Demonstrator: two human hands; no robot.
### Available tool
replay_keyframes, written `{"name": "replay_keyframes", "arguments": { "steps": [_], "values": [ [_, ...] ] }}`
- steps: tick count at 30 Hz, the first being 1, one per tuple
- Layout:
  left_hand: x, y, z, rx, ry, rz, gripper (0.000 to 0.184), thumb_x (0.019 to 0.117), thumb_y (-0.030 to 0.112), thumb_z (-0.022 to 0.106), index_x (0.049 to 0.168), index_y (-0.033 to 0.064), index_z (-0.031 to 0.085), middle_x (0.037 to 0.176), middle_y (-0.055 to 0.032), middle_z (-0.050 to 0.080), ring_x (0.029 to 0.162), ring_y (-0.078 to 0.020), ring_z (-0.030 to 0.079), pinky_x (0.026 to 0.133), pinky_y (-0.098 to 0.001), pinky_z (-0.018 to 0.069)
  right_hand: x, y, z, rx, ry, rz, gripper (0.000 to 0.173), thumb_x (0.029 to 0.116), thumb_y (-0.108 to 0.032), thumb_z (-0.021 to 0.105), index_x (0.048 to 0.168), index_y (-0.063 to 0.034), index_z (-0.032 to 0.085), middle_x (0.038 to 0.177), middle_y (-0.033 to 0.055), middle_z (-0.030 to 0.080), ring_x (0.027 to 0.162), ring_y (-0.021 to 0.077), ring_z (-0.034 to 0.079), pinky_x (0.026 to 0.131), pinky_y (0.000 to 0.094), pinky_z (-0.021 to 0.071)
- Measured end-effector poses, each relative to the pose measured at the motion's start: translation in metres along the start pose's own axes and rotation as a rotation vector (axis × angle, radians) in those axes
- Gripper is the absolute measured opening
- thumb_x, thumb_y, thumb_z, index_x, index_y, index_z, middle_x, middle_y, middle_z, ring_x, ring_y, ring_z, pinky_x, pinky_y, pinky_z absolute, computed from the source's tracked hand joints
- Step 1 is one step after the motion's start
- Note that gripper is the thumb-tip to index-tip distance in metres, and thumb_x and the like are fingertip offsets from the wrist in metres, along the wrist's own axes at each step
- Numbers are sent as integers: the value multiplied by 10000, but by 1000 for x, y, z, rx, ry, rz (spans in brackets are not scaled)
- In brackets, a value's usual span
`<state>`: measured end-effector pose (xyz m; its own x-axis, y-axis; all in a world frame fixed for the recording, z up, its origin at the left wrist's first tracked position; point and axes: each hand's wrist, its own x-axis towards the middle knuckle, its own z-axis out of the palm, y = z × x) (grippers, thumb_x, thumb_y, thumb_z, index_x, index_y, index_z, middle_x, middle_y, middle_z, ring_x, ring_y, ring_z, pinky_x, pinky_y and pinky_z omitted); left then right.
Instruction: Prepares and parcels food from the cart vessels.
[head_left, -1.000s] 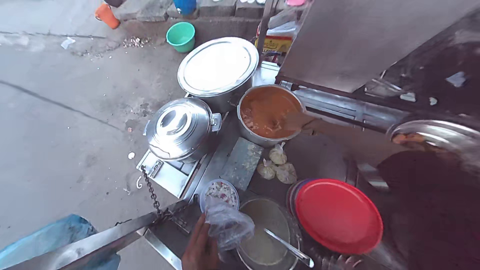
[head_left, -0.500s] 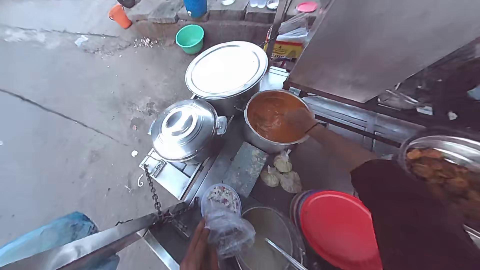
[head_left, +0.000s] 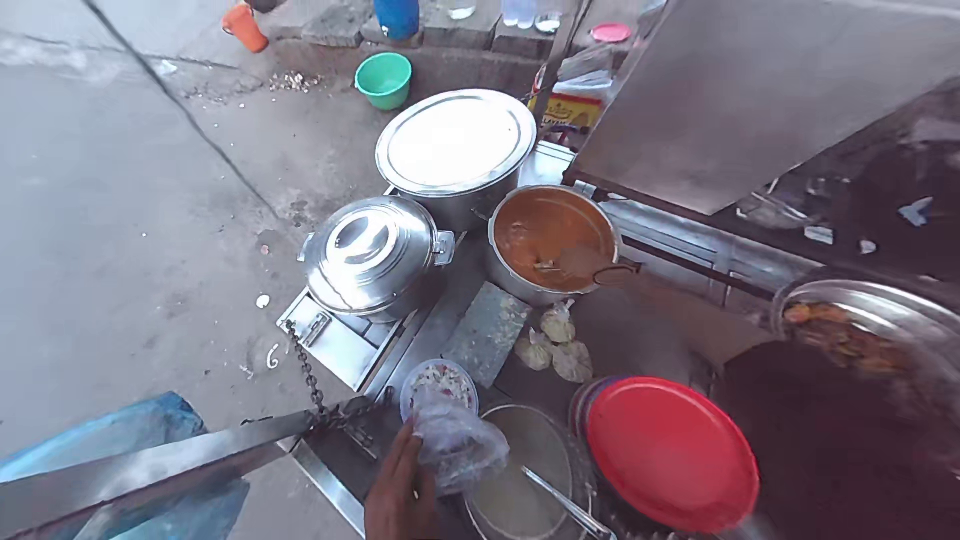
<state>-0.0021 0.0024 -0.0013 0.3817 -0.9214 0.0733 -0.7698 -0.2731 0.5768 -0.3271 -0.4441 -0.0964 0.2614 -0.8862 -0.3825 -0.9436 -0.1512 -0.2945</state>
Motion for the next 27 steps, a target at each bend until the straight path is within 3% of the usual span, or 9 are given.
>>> {"name": "replay_keyframes", "arguments": {
  "steps": [2, 3, 7, 10, 15, 19, 21, 24, 27],
  "values": [
    [0, -1, -1, 7, -2, -9, 293, 834, 69, 710, 1121, 50, 765, 1378, -108, 662, 1038, -217, 744, 814, -416, 630, 34, -7, 1, -55, -112, 15, 375, 1013, -327, 619, 1196, -7, 694, 1209, 250, 676, 1163, 436, 629, 983, 658, 473],
    [0, 0, -1, 11, -8, -13, 294, 834, 71, 711, 1122, 52, 764, 1385, -103, 658, 1036, -214, 744, 815, -416, 630, 39, -2, 4, 31, -19, 5, 347, 1011, -286, 615, 1136, 24, 711, 1127, 301, 683, 1072, 497, 645, 892, 720, 477],
    [0, 0, -1, 20, -13, -1, 281, 850, 104, 713, 1122, 60, 767, 1390, -96, 656, 983, -201, 753, 777, -407, 632, 28, -24, -21, -19, 96, 119, 236, 991, -185, 641, 1059, 30, 712, 1072, 306, 688, 1012, 513, 664, 822, 722, 501],
    [1, -1, -1, 13, -14, 30, 280, 855, 102, 713, 1124, 48, 766, 1380, -115, 660, 1034, -205, 745, 817, -395, 632, 44, -10, -6, -246, 326, -59, 109, 888, -66, 721, 952, 16, 688, 905, 265, 676, 834, 475, 682, 658, 659, 535],
    [33, 11, -21, -19, -95, 35, 300, 866, 97, 718, 1157, 41, 760, 1352, -129, 674, 1116, -236, 721, 909, -431, 610, 37, -13, -4, -336, 223, -103, 169, 887, -94, 743, 974, 47, 714, 970, 281, 686, 921, 486, 670, 767, 663, 529],
    [89, 18, -27, 123, -8, 128, 309, 904, 178, 674, 1191, 104, 762, 1377, -48, 671, 1007, -190, 748, 787, -417, 629, 31, -16, -5, -278, 141, 53, 264, 933, -237, 707, 1040, 3, 733, 1077, 270, 702, 1044, 485, 662, 878, 699, 503],
    [119, 28, -26, 183, -13, 156, 326, 951, 182, 637, 1254, 111, 735, 1415, -44, 644, 947, -202, 750, 740, -434, 625, 22, -5, 3, -104, 56, 93, 306, 937, -177, 721, 1158, 34, 704, 1205, 294, 669, 1163, 490, 623, 961, 715, 469],
    [166, 47, -18, 291, 1, 223, 330, 978, 143, 599, 1284, 84, 708, 1442, -73, 622, 976, -270, 752, 742, -491, 620, 10, -5, 11, 251, -160, 201, 451, 1000, -169, 639, 1369, 82, 571, 1425, 293, 552, 1363, 420, 504, 1135, 571, 377],
    [211, 69, -8, 354, -2, 241, 374, 968, 119, 581, 1325, 81, 685, 1483, -71, 589, 1004, -299, 744, 761, -502, 611, 24, -17, 28, 270, -214, 192, 488, 1011, -202, 624, 1398, 83, 541, 1459, 301, 518, 1396, 418, 470, 1162, 567, 348]
  ]
}}
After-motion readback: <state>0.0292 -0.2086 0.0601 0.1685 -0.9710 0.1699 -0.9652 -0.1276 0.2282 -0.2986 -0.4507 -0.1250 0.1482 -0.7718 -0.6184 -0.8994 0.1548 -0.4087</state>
